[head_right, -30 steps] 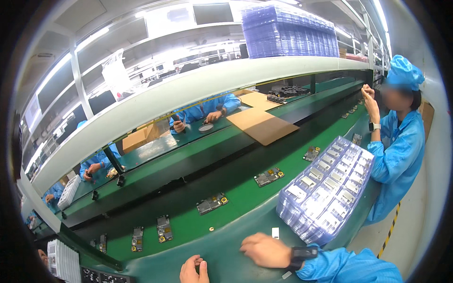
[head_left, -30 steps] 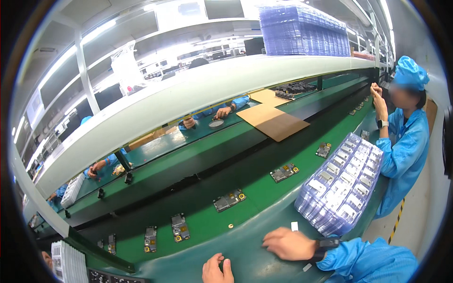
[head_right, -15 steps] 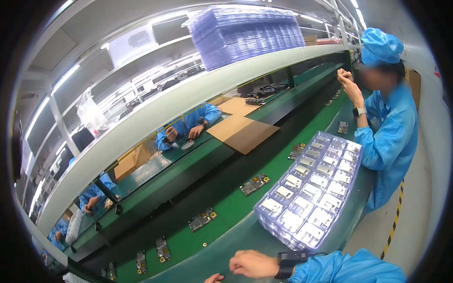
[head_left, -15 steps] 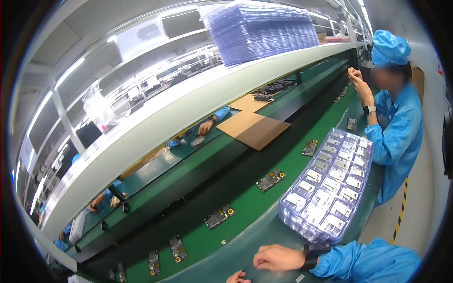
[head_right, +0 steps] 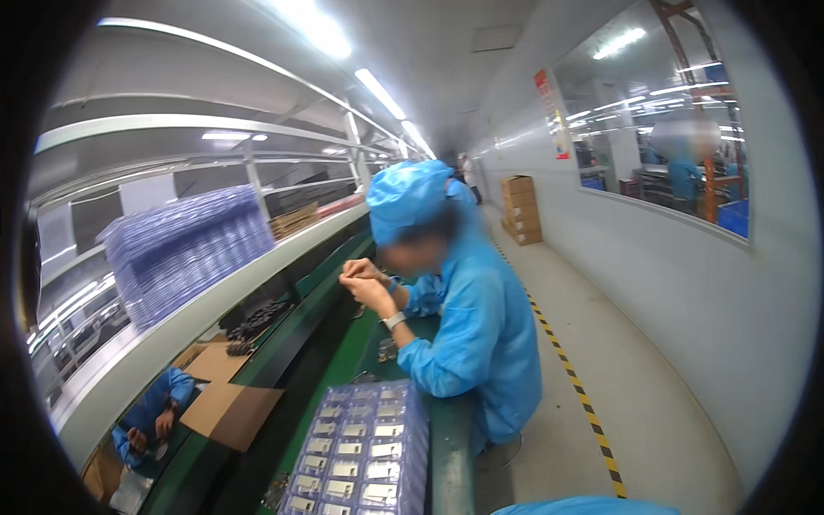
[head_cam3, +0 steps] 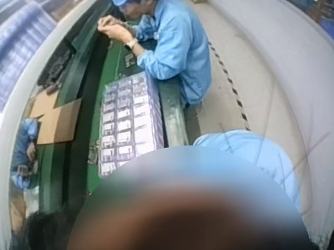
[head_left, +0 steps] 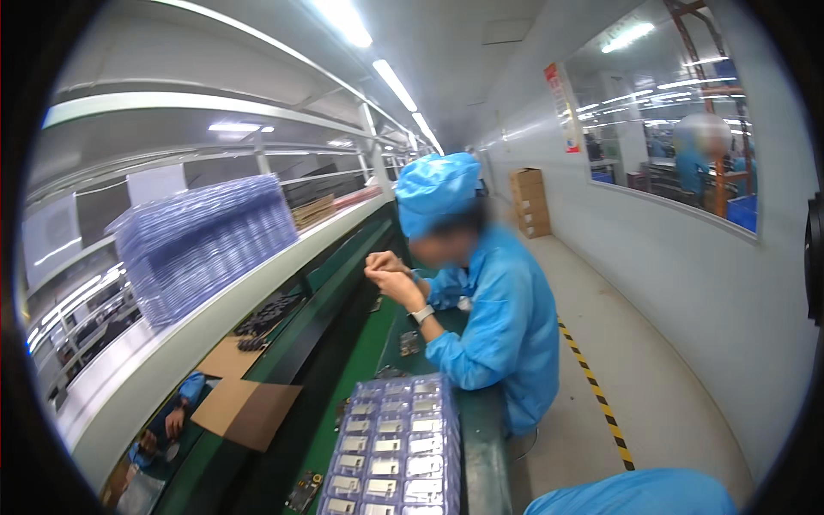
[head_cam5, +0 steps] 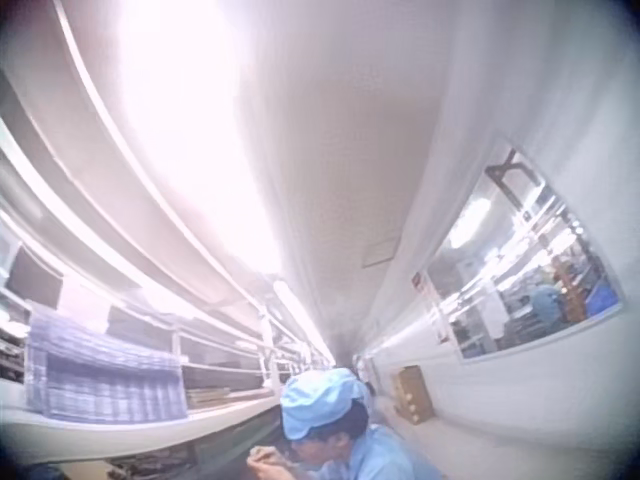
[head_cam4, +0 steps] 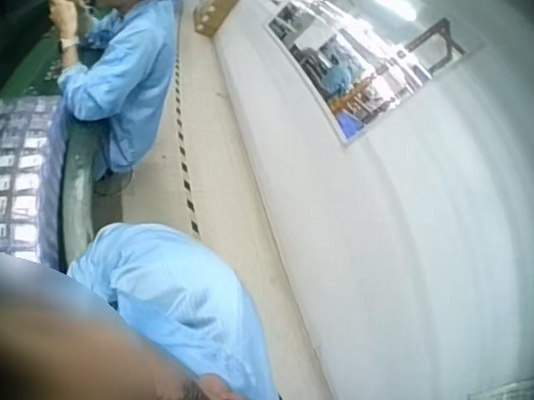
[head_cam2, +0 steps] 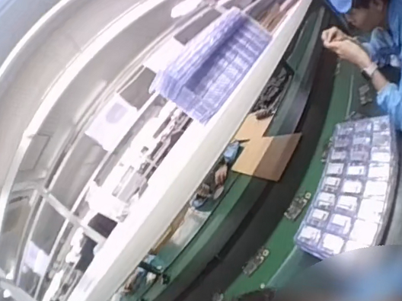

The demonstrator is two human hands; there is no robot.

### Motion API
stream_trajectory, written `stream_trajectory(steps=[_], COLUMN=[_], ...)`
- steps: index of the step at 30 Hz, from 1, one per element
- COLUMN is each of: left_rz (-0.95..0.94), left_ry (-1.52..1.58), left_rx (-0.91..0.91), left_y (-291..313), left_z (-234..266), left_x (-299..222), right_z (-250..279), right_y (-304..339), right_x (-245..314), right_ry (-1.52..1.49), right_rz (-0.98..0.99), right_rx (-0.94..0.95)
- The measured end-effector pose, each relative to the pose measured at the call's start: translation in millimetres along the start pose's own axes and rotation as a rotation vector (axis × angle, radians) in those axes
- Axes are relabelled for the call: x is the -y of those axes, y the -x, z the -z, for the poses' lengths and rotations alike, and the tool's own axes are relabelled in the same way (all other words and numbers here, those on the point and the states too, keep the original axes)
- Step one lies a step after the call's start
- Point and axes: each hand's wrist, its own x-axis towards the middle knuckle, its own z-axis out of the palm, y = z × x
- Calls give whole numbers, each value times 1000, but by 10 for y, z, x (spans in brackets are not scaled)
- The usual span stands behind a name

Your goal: Assembling and inspecting small circuit board components on a factory assembly line.

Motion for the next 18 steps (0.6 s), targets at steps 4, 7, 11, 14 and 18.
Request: stream_trajectory(steps=[4,7,11,14,18], left_rz=[-43,-47,-56,-60,-46], left_ry=[25,33,57,80,107], left_rx=[11,8,1,-8,-21], left_y=[-246,-312,-373,-402,-429], left_z=[-151,-223,-289,-343,-387], left_x=[-139,-211,-274,-280,-281], right_z=[260,383,473,519,571], right_y=[89,143,220,260,315], right_x=[21,8,-1,-25,-85], right_ry=[32,46,60,71,81], right_rz=[16,32,51,58,60], right_rx=[-74,-98,-136,-157,-175])
